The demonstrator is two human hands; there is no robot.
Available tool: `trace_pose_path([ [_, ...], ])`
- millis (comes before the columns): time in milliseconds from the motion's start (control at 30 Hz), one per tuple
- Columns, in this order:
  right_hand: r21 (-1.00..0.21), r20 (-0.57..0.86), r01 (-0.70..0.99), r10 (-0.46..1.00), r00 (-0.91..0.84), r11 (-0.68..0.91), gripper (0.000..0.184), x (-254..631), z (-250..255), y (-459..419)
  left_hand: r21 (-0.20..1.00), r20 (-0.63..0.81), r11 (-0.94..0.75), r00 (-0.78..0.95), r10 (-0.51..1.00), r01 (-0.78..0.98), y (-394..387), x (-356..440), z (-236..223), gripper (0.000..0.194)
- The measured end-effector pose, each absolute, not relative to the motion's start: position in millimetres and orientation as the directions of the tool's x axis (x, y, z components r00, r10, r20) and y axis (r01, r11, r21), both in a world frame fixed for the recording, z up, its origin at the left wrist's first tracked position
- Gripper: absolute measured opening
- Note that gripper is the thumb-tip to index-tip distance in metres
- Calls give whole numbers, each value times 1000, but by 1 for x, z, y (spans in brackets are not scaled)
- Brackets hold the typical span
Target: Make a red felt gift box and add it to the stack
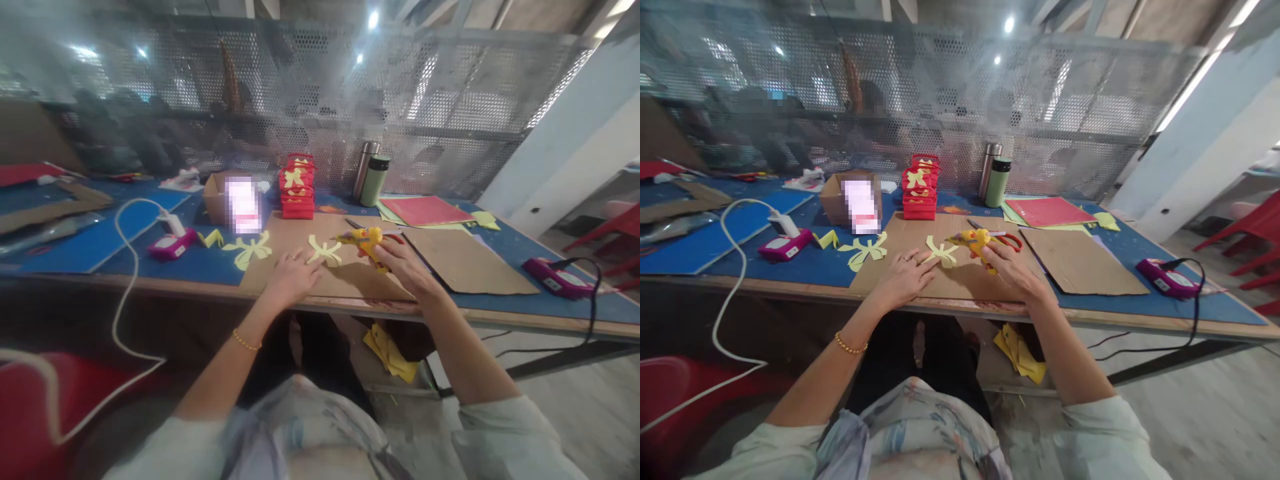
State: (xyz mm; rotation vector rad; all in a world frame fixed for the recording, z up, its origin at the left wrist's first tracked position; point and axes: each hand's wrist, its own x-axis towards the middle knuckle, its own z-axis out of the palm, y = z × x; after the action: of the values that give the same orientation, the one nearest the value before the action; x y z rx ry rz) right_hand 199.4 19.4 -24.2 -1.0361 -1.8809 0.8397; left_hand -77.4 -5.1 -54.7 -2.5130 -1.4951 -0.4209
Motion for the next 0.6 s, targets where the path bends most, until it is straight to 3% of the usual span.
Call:
trace_pose_path([
  [267, -739, 373, 467, 872, -316, 485, 46, 192, -34, 24, -5, 340, -486, 459, 821, 874, -6, -77, -54, 44],
  [600, -727, 379, 462, 858, -345, 507, 44, 189, -42, 28, 25, 343, -498, 460, 819, 867, -5, -77, -55, 43],
])
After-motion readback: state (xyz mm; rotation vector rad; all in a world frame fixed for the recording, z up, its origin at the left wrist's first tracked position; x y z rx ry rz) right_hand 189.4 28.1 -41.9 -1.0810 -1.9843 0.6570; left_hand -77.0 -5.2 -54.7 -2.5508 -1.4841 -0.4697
